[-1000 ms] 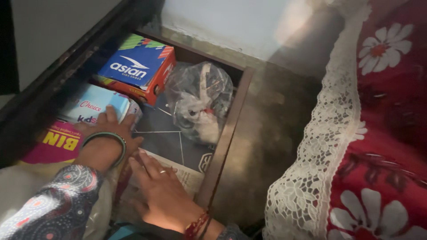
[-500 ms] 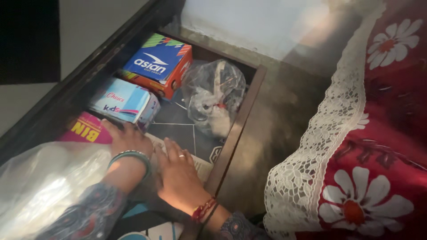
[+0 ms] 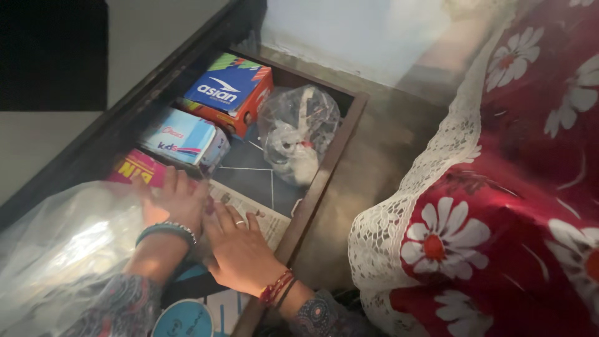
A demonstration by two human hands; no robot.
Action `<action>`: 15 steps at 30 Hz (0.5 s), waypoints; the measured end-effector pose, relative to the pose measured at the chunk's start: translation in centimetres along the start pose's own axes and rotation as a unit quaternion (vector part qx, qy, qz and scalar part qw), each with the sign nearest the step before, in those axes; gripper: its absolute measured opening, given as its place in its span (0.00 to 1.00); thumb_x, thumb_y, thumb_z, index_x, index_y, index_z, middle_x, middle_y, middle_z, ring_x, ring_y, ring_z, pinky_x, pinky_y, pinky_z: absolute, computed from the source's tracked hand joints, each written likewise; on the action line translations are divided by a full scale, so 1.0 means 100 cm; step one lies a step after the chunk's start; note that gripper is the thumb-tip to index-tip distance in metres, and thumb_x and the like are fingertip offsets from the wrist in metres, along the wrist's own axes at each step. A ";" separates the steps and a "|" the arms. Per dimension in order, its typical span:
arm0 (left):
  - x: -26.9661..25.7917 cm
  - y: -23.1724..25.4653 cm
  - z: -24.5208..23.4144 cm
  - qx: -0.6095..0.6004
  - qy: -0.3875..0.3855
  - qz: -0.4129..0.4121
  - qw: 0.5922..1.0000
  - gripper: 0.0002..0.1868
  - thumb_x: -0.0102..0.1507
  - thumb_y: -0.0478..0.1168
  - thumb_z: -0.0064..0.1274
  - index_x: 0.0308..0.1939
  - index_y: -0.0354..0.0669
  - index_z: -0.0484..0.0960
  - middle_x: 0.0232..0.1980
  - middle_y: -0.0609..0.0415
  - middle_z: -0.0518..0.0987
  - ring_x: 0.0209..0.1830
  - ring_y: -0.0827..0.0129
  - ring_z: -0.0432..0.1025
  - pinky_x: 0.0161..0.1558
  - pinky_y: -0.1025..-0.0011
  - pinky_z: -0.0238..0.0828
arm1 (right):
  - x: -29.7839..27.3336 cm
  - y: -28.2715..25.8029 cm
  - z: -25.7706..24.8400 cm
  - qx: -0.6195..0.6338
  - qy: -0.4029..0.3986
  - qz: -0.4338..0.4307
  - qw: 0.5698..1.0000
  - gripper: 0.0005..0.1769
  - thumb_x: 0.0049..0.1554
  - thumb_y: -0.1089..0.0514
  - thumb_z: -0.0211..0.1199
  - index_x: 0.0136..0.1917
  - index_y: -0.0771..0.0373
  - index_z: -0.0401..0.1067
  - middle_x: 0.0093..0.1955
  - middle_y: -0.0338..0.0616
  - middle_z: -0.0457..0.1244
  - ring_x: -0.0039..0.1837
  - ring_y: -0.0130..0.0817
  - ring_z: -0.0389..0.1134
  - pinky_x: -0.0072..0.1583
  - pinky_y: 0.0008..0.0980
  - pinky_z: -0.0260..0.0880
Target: The person organizes items in a low wooden drawer, placing a plastic bag of white shoes and other plastic-wrapped items inside, then closes the drawer and smooths the bedsheet.
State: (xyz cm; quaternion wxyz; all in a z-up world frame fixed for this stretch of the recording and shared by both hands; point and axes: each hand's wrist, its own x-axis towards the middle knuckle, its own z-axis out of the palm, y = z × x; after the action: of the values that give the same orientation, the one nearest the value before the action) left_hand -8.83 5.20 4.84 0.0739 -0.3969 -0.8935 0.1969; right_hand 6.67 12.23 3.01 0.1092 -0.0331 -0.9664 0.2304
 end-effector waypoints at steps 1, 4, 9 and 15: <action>-0.008 -0.003 -0.001 -0.016 -0.003 -0.014 1.000 0.32 0.61 0.52 0.47 0.71 0.68 0.65 0.77 0.49 0.60 0.80 0.58 0.49 0.67 0.24 0.33 | -0.001 -0.004 -0.001 0.007 0.007 -0.007 1.000 0.48 0.49 0.50 0.69 0.76 0.70 0.54 0.80 0.67 0.47 0.80 0.60 0.48 0.71 0.67 0.48; -0.036 -0.007 -0.003 -0.053 -0.006 -0.049 0.997 0.34 0.60 0.56 0.47 0.72 0.71 0.63 0.79 0.51 0.56 0.81 0.59 0.46 0.66 0.25 0.34 | -0.010 -0.019 -0.001 0.016 0.012 -0.022 1.000 0.51 0.47 0.50 0.70 0.77 0.69 0.54 0.80 0.68 0.46 0.80 0.60 0.49 0.71 0.67 0.49; -0.068 -0.006 -0.020 -0.054 -0.020 -0.071 0.996 0.31 0.64 0.54 0.43 0.73 0.74 0.60 0.81 0.54 0.52 0.81 0.60 0.45 0.65 0.24 0.37 | -0.029 -0.038 -0.003 0.004 -0.009 -0.047 0.999 0.53 0.49 0.47 0.71 0.77 0.74 0.51 0.80 0.68 0.47 0.79 0.60 0.50 0.71 0.65 0.52; -0.099 -0.008 -0.030 -0.072 -0.012 -0.066 0.995 0.34 0.60 0.52 0.47 0.72 0.73 0.61 0.81 0.53 0.51 0.80 0.57 0.45 0.64 0.25 0.35 | -0.056 -0.052 -0.002 0.029 0.006 -0.076 0.997 0.56 0.48 0.44 0.71 0.78 0.75 0.50 0.80 0.67 0.49 0.80 0.59 0.51 0.71 0.60 0.55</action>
State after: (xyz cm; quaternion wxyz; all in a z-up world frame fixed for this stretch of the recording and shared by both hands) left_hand -1.78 -1.73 8.09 0.0476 -0.3394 -0.9302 0.1316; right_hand 12.14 7.06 4.47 0.1331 0.0427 -0.9584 0.2488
